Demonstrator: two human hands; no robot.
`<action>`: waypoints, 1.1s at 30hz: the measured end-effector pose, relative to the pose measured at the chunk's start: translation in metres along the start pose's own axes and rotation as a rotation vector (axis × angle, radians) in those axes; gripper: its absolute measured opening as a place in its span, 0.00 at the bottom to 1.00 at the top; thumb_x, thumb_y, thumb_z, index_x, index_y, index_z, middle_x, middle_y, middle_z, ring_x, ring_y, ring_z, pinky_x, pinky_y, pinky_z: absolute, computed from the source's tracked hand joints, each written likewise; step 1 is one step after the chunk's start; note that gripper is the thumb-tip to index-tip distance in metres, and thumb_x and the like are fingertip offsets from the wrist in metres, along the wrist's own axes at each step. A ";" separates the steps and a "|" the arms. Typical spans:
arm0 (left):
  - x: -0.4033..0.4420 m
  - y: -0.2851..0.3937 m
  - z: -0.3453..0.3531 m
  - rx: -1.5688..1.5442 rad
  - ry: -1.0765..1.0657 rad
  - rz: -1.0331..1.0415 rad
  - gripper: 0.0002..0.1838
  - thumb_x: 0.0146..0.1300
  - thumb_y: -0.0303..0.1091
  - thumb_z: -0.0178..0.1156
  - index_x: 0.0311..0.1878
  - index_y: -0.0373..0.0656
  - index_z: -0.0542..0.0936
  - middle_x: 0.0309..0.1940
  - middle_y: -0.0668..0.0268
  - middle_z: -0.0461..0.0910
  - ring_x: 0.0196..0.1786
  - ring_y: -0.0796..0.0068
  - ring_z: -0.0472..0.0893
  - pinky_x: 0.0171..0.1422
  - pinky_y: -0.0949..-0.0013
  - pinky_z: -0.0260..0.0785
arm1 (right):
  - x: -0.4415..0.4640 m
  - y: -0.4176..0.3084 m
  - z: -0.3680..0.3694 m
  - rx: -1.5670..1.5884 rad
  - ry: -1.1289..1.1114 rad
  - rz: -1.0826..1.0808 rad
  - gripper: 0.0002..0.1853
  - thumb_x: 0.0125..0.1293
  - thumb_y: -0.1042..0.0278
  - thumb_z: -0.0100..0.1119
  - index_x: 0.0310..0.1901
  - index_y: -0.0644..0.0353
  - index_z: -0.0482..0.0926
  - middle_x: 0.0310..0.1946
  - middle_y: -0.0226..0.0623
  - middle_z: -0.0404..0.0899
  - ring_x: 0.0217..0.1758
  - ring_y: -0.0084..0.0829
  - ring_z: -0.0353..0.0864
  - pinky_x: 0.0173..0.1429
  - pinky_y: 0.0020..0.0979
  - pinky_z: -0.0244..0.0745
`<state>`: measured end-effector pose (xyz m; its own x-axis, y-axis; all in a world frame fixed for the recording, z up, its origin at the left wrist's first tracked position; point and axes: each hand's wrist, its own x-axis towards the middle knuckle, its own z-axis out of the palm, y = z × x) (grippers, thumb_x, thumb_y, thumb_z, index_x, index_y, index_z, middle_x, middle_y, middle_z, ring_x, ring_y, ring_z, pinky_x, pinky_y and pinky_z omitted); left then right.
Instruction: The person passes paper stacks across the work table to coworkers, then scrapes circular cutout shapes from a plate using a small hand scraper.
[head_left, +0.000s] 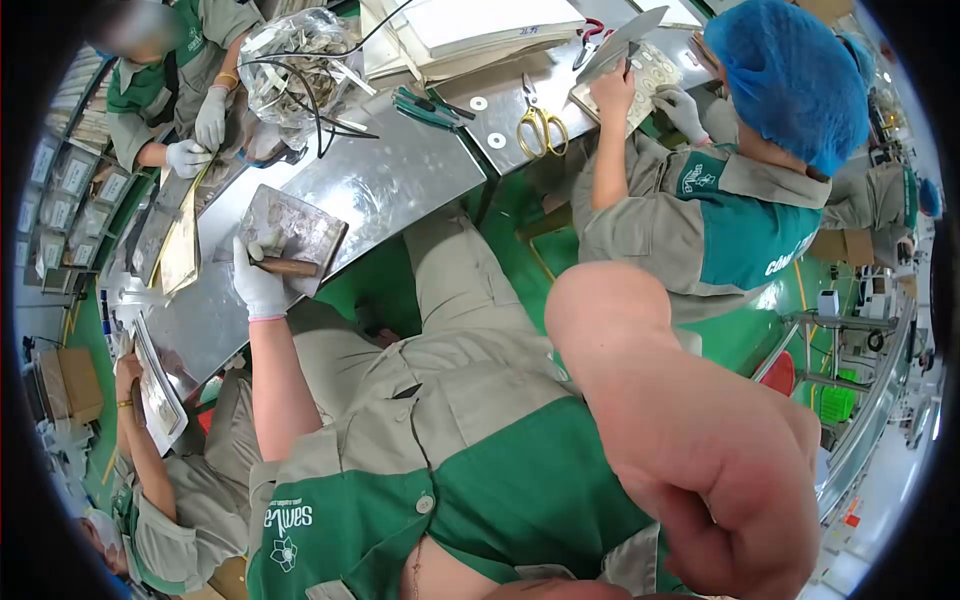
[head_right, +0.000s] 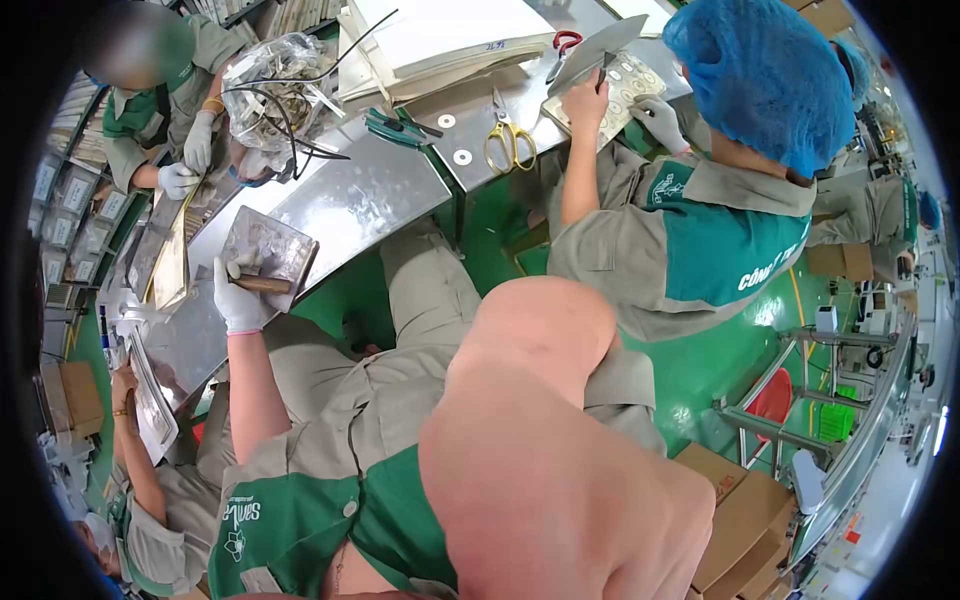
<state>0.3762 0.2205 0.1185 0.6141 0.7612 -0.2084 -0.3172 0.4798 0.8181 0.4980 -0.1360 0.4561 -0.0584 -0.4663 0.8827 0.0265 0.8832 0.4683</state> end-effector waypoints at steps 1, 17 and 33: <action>0.001 0.000 0.000 0.001 0.001 0.000 0.27 0.78 0.51 0.46 0.23 0.46 0.69 0.34 0.50 0.83 0.51 0.50 0.82 0.63 0.49 0.72 | -0.001 0.000 -0.001 0.000 0.001 0.000 0.12 0.49 0.91 0.49 0.17 0.63 0.76 0.12 0.33 0.69 0.26 0.28 0.79 0.40 0.29 0.76; -0.001 0.002 0.006 0.011 0.016 -0.023 0.26 0.77 0.52 0.47 0.23 0.46 0.69 0.32 0.52 0.83 0.52 0.49 0.82 0.62 0.47 0.74 | -0.014 -0.001 -0.008 -0.015 0.020 -0.178 0.11 0.48 0.91 0.48 0.20 0.66 0.78 0.12 0.33 0.69 0.23 0.30 0.76 0.44 0.34 0.79; -0.002 0.002 0.010 0.026 0.022 -0.022 0.25 0.79 0.48 0.44 0.24 0.45 0.68 0.33 0.50 0.82 0.53 0.49 0.81 0.66 0.45 0.71 | -0.014 0.002 -0.016 -0.042 -0.030 -0.183 0.10 0.47 0.91 0.48 0.20 0.66 0.77 0.13 0.34 0.71 0.26 0.33 0.78 0.45 0.32 0.79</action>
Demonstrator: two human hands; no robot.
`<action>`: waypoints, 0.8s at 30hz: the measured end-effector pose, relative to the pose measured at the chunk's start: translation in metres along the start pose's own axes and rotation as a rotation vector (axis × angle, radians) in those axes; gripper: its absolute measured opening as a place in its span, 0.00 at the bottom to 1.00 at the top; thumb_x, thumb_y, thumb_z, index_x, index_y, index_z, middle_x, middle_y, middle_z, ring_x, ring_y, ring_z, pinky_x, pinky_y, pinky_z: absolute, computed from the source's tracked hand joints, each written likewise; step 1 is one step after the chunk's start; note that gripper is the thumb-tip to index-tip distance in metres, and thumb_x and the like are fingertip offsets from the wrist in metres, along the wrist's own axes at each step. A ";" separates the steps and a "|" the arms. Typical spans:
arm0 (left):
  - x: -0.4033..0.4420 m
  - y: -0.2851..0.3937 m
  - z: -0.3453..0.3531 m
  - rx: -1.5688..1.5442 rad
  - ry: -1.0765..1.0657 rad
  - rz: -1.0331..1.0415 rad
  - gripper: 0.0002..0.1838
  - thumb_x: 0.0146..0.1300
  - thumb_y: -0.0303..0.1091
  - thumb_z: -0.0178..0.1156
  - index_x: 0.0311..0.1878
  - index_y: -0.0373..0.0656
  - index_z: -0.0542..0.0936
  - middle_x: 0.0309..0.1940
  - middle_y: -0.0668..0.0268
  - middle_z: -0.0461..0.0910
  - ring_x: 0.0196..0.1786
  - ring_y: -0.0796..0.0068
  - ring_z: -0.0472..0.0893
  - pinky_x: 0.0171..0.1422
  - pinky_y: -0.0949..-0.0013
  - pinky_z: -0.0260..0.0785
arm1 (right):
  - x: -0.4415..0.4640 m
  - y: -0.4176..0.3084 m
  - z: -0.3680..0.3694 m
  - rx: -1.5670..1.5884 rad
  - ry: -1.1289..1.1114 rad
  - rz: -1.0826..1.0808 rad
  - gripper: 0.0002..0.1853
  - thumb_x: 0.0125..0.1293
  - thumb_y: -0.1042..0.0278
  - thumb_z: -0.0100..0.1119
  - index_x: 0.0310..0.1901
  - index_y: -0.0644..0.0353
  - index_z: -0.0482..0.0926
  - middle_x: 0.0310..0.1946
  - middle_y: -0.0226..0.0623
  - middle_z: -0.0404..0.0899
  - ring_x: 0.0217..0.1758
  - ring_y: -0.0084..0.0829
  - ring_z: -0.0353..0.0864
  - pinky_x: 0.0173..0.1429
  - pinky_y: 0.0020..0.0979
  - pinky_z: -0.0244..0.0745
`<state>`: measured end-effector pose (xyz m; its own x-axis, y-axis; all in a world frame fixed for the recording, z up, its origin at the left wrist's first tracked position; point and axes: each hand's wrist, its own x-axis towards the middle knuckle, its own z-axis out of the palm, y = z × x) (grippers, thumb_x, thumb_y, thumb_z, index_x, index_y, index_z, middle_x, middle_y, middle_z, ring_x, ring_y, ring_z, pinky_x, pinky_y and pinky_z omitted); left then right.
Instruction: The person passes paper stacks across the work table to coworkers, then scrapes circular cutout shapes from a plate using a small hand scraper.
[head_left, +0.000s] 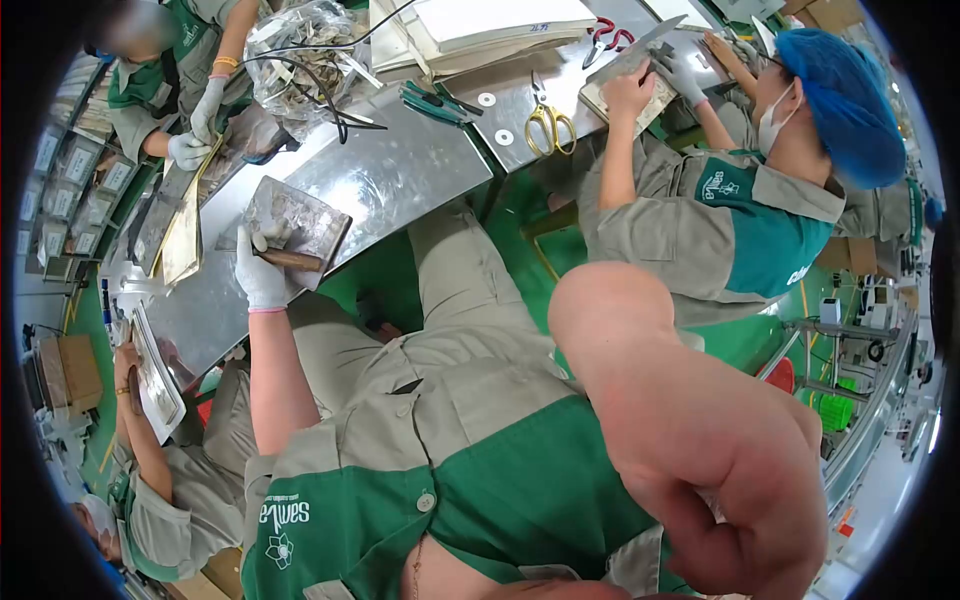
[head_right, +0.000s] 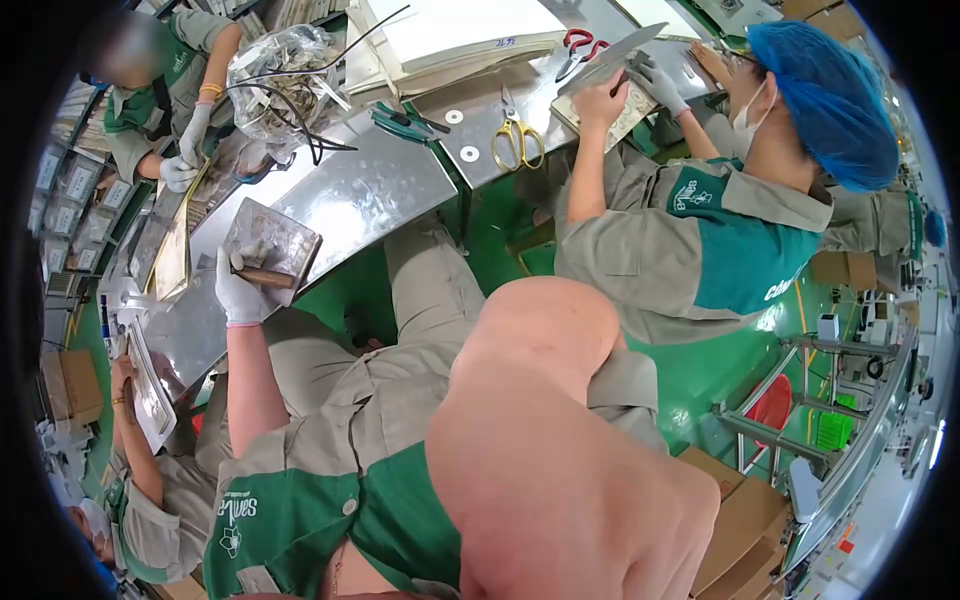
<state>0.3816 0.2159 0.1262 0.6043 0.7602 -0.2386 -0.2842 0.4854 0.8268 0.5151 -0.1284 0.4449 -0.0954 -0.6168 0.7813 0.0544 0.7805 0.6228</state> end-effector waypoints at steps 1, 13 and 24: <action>0.000 0.000 0.000 0.001 0.000 -0.002 0.25 0.79 0.48 0.44 0.24 0.45 0.68 0.33 0.50 0.82 0.53 0.49 0.81 0.66 0.45 0.71 | 0.000 -0.001 0.002 -0.002 0.000 0.001 0.10 0.47 0.91 0.48 0.20 0.66 0.77 0.13 0.34 0.71 0.26 0.33 0.78 0.45 0.32 0.79; -0.001 -0.002 0.001 -0.011 0.017 0.014 0.25 0.77 0.49 0.49 0.25 0.44 0.69 0.32 0.51 0.82 0.49 0.48 0.83 0.61 0.48 0.75 | 0.003 0.000 0.014 -0.038 0.065 0.141 0.13 0.50 0.91 0.45 0.23 0.68 0.80 0.14 0.39 0.73 0.24 0.36 0.78 0.50 0.41 0.81; 0.004 -0.008 -0.003 -0.064 0.036 0.013 0.25 0.75 0.50 0.52 0.23 0.46 0.67 0.26 0.52 0.81 0.38 0.55 0.82 0.51 0.53 0.77 | -0.103 -0.033 -0.057 -0.398 0.779 1.091 0.42 0.74 0.27 0.25 0.14 0.55 0.63 0.07 0.27 0.57 0.11 0.27 0.53 0.52 0.40 0.67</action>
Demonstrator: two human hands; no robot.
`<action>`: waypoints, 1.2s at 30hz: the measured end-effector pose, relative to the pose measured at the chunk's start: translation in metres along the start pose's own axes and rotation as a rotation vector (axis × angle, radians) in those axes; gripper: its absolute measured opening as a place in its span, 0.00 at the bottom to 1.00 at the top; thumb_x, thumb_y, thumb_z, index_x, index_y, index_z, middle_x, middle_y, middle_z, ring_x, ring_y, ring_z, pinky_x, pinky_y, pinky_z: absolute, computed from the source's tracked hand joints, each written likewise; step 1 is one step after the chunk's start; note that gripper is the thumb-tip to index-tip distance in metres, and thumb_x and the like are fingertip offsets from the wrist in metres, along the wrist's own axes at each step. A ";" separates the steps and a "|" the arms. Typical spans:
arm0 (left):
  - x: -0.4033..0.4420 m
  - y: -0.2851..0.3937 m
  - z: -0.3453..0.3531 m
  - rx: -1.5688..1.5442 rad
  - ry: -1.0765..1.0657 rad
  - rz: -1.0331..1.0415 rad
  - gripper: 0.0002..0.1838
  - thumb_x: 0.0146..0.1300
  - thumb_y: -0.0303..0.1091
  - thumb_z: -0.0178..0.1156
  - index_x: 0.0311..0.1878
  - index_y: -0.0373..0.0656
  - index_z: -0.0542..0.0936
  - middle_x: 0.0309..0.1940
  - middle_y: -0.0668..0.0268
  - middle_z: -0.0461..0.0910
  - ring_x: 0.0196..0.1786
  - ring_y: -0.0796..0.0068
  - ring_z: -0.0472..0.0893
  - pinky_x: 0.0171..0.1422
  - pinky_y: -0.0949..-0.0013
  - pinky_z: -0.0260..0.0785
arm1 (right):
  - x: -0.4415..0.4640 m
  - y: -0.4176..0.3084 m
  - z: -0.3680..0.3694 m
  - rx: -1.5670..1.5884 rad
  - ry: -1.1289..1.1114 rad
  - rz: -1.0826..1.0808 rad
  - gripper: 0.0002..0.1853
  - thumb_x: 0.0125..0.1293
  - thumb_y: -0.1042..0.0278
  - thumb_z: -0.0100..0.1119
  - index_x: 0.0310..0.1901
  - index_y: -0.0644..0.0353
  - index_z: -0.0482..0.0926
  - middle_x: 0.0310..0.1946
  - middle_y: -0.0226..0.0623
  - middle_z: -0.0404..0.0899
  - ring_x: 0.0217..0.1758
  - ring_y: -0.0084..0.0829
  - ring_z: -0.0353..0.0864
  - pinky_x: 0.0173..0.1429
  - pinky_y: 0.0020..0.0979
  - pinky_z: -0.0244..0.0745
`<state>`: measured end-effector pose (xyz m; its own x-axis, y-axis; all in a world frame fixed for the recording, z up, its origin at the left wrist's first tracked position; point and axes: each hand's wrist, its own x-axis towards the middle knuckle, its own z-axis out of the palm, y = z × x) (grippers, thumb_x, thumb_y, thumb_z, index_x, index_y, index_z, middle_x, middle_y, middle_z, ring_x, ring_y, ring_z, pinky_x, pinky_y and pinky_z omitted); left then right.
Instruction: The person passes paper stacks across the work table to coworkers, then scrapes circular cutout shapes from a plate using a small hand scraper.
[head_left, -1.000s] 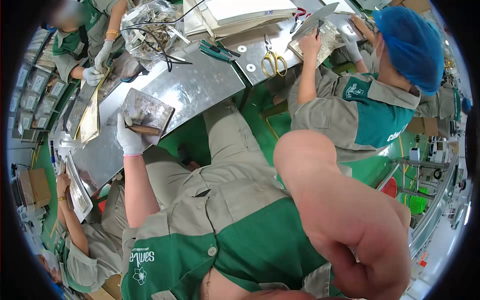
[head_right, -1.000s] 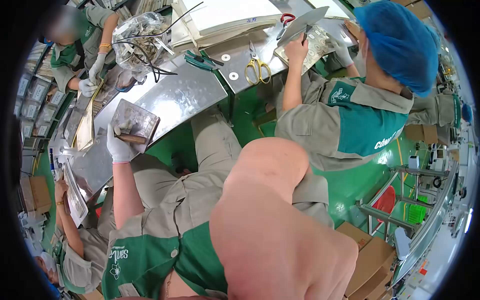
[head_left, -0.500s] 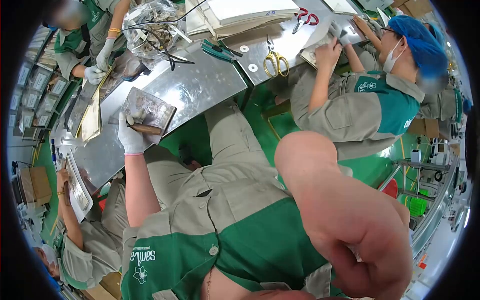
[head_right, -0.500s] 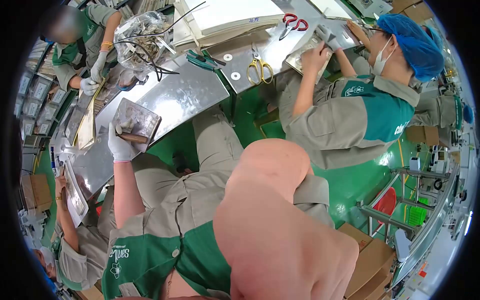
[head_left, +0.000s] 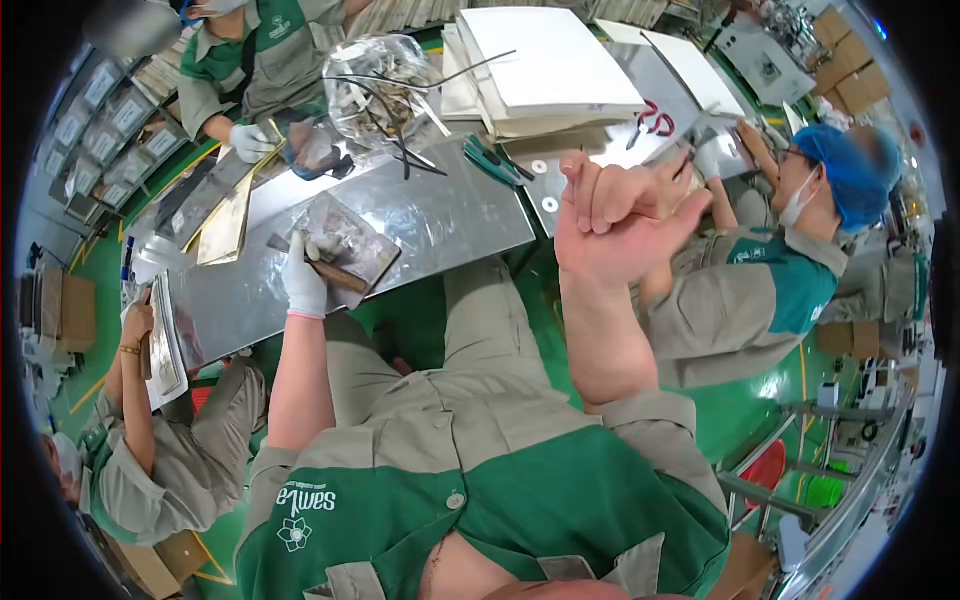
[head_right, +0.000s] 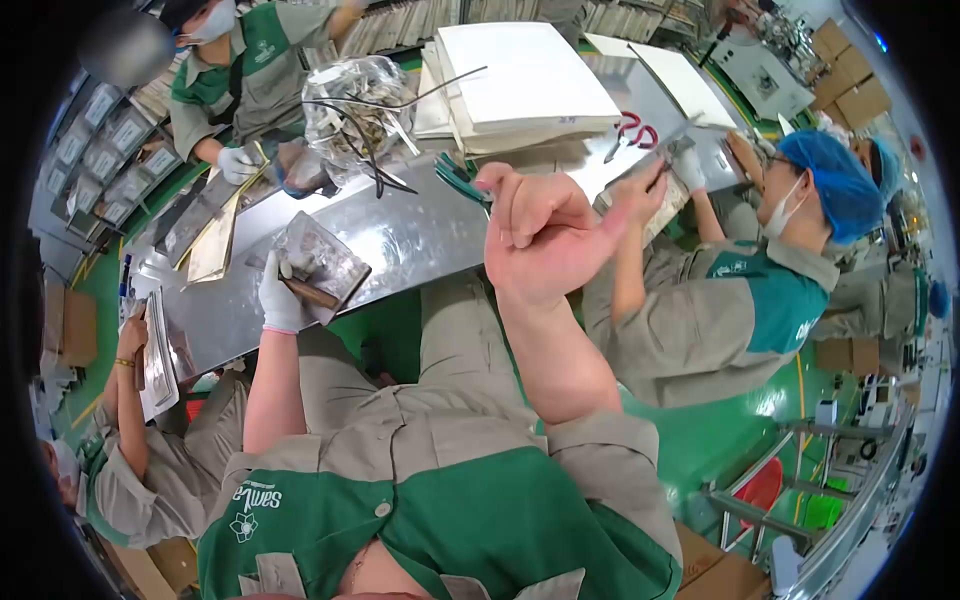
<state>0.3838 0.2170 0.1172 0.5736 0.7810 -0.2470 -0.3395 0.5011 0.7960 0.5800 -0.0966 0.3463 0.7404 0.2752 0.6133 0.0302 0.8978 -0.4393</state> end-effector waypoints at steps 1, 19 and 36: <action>-0.006 0.002 0.007 0.030 0.030 -0.003 0.25 0.75 0.50 0.52 0.23 0.46 0.67 0.27 0.51 0.81 0.38 0.54 0.83 0.51 0.52 0.77 | -0.003 0.007 -0.013 0.006 -0.015 0.002 0.42 0.74 0.27 0.25 0.14 0.55 0.63 0.07 0.27 0.57 0.11 0.27 0.53 0.52 0.40 0.67; -0.009 -0.005 0.009 -0.019 0.000 0.029 0.26 0.76 0.51 0.50 0.23 0.44 0.69 0.30 0.52 0.81 0.39 0.55 0.83 0.50 0.54 0.77 | -0.018 0.055 -0.033 0.342 0.652 0.432 0.33 0.77 0.40 0.36 0.17 0.56 0.62 0.11 0.27 0.50 0.16 0.25 0.50 0.56 0.37 0.76; -0.061 -0.031 0.107 1.358 -0.104 0.575 0.31 0.65 0.57 0.59 0.59 0.39 0.80 0.59 0.51 0.76 0.64 0.51 0.72 0.73 0.59 0.58 | -0.159 0.085 -0.073 -0.828 -0.027 1.004 0.10 0.76 0.60 0.56 0.49 0.56 0.78 0.24 0.19 0.68 0.21 0.11 0.63 0.23 0.18 0.57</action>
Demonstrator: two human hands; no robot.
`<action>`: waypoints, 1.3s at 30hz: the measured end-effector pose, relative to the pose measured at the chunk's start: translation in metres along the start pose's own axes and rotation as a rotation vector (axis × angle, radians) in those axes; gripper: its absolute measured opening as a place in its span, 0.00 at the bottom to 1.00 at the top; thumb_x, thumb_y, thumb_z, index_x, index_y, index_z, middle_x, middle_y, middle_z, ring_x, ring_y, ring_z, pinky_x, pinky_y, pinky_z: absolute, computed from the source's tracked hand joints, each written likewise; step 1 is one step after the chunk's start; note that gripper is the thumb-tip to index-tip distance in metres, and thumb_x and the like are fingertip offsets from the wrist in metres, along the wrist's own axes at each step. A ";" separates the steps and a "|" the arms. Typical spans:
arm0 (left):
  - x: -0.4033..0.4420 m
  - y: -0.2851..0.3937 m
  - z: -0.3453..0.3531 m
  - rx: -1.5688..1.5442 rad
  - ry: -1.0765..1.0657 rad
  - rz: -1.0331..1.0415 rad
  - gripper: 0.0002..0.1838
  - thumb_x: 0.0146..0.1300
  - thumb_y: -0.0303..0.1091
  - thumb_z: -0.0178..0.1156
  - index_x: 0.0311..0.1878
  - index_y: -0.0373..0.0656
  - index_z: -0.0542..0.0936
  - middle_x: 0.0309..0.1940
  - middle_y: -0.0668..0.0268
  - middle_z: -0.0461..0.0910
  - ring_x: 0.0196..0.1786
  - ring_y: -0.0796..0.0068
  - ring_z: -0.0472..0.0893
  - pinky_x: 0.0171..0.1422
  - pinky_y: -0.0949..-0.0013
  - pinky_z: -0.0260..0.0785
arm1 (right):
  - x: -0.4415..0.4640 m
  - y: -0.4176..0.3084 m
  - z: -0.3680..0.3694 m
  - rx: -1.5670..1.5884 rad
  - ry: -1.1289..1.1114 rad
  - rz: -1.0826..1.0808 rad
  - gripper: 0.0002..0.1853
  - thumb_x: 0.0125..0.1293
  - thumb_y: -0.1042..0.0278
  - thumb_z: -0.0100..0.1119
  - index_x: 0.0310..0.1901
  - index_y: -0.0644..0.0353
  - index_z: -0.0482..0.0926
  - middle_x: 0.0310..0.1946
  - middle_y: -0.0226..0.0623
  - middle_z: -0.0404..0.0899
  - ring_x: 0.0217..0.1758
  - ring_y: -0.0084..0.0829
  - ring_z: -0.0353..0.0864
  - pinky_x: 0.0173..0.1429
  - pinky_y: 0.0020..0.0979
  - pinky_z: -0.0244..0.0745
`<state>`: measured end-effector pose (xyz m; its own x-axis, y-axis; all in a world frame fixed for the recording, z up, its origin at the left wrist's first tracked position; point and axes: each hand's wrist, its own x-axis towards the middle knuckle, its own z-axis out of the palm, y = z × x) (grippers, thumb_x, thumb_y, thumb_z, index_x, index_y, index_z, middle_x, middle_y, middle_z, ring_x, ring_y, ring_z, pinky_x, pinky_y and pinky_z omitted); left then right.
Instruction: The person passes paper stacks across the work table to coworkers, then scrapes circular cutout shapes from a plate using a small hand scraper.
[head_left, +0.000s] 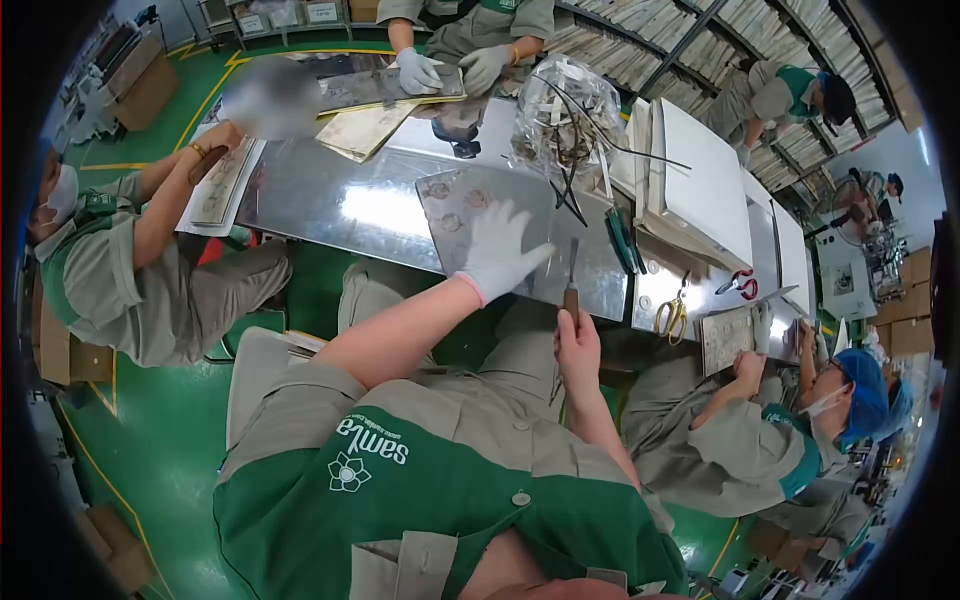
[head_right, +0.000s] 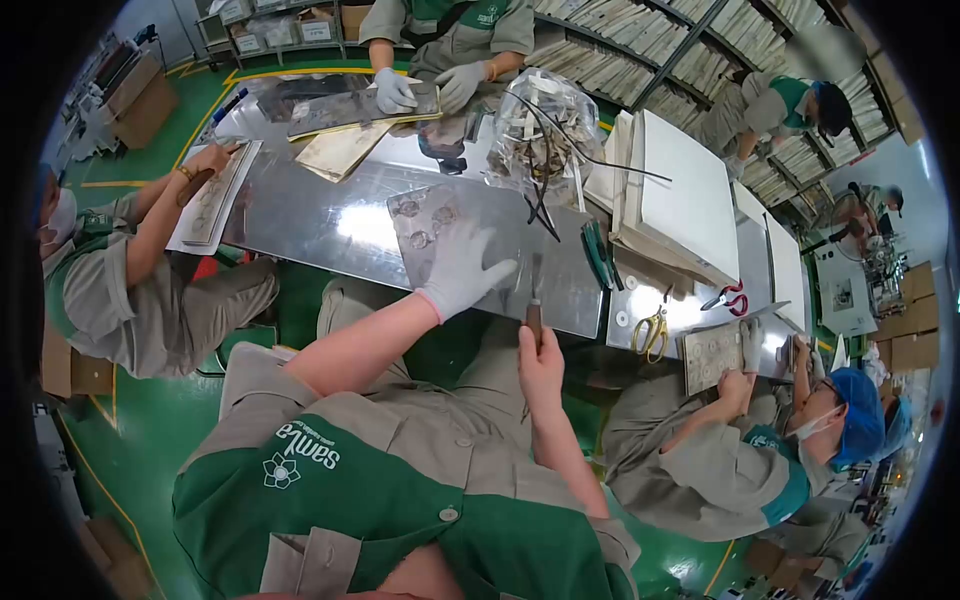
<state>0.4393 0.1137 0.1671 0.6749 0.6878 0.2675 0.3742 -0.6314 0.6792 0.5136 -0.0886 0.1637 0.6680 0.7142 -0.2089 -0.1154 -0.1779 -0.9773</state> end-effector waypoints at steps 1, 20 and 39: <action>0.002 -0.009 0.001 0.346 0.211 0.051 0.34 0.60 0.59 0.63 0.61 0.42 0.79 0.65 0.49 0.70 0.70 0.45 0.66 0.77 0.52 0.52 | 0.001 0.005 -0.010 -0.045 0.019 0.016 0.10 0.76 0.59 0.56 0.49 0.56 0.78 0.23 0.18 0.68 0.20 0.11 0.63 0.23 0.17 0.57; -0.017 -0.056 -0.055 0.448 -0.031 -0.338 0.64 0.45 0.71 0.69 0.76 0.35 0.57 0.72 0.34 0.57 0.76 0.34 0.55 0.79 0.38 0.41 | -0.003 -0.018 0.003 -0.439 -0.059 -0.148 0.16 0.70 0.62 0.65 0.52 0.63 0.80 0.29 0.25 0.77 0.32 0.15 0.72 0.38 0.21 0.69; -0.037 -0.024 -0.032 0.488 -0.167 -0.222 0.66 0.39 0.75 0.69 0.76 0.39 0.61 0.72 0.31 0.52 0.76 0.33 0.50 0.79 0.38 0.37 | -0.003 -0.055 0.007 -0.920 -0.087 -0.257 0.24 0.68 0.59 0.61 0.64 0.52 0.76 0.48 0.46 0.82 0.51 0.50 0.82 0.52 0.43 0.77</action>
<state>0.3844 0.1149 0.1627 0.6234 0.7817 0.0153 0.7427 -0.5982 0.3009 0.5131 -0.0767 0.2178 0.5308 0.8469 -0.0302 0.6746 -0.4439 -0.5898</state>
